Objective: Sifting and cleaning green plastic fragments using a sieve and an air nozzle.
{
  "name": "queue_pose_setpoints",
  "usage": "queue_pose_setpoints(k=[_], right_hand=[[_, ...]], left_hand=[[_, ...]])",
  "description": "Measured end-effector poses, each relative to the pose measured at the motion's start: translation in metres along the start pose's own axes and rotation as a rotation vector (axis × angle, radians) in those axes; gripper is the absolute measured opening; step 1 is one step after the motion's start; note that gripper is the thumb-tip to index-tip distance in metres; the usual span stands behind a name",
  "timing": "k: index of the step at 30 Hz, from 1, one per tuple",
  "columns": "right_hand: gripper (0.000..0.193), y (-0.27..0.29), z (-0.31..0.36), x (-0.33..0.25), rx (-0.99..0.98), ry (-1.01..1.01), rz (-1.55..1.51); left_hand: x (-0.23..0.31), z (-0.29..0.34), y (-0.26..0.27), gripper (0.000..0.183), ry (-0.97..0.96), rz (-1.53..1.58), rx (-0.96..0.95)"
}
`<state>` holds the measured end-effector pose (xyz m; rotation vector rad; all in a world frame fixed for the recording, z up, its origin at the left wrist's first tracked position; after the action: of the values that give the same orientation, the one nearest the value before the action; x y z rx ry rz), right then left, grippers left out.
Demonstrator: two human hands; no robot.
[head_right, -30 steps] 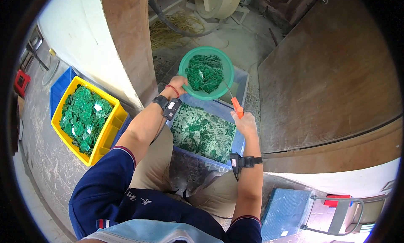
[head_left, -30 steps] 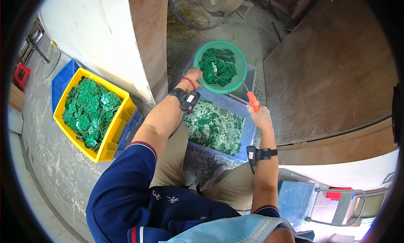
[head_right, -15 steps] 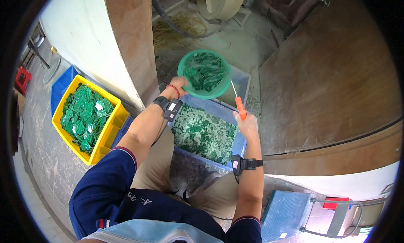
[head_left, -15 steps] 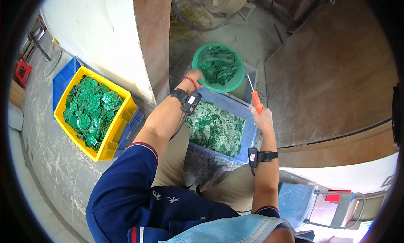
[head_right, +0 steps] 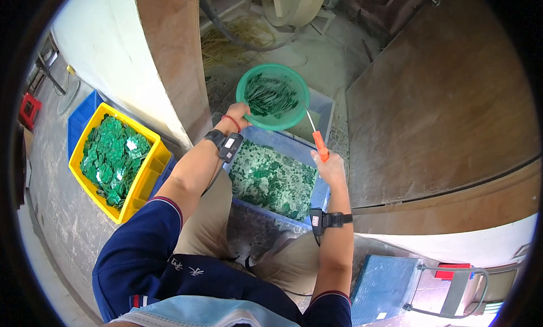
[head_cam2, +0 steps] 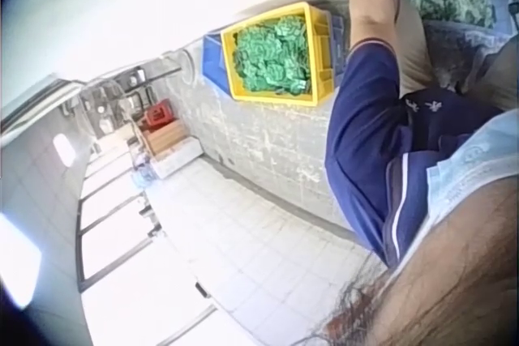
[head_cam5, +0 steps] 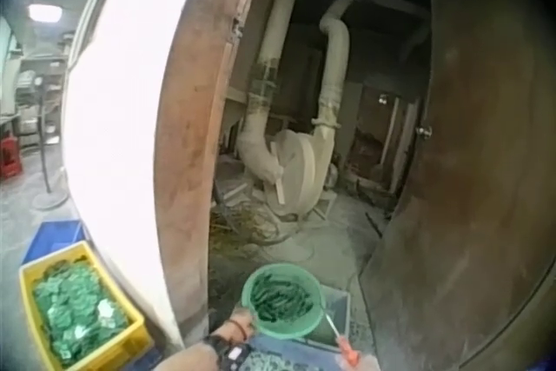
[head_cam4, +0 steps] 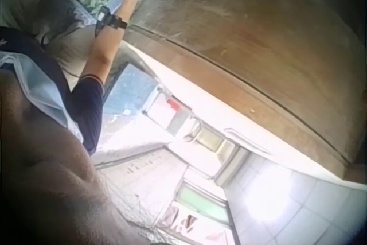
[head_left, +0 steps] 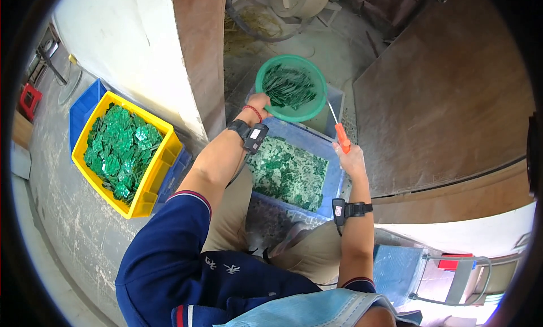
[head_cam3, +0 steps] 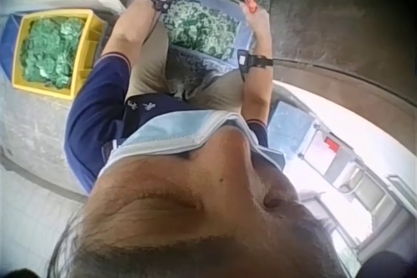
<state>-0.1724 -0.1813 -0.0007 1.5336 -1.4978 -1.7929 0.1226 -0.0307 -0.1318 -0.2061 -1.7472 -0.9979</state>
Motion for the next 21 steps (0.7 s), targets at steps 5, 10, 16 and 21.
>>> queue_pose_setpoints(k=[5, 10, 16, 21], right_hand=[[0.044, -0.006, 0.001, 0.0, -0.078, 0.052, -0.014], [0.048, -0.016, -0.004, 0.008, -0.118, -0.004, 0.023], [0.052, -0.021, -0.006, 0.005, -0.15, -0.016, 0.044], [0.054, -0.024, -0.003, -0.001, -0.218, 0.009, 0.099]], left_hand=[[-0.018, 0.002, -0.009, 0.031, 0.607, 0.707, -0.026], [0.02, 0.015, 0.004, 0.033, 0.562, 0.946, 0.108], [0.038, 0.018, -0.002, 0.037, 0.584, 1.13, -0.014], [0.007, 0.007, -0.019, 0.039, 0.768, 1.114, -0.05]])
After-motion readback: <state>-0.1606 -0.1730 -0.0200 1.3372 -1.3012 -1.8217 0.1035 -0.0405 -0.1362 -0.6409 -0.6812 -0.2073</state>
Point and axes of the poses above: each hand's wrist, its own z-axis away from the middle knuckle, its own y-axis out of the back of the hand, x = y × z, the point moved 4 cm from there along -z, towards the middle knuckle, and after that the axes turned 14 degrees about y, right-handed, at the moved point
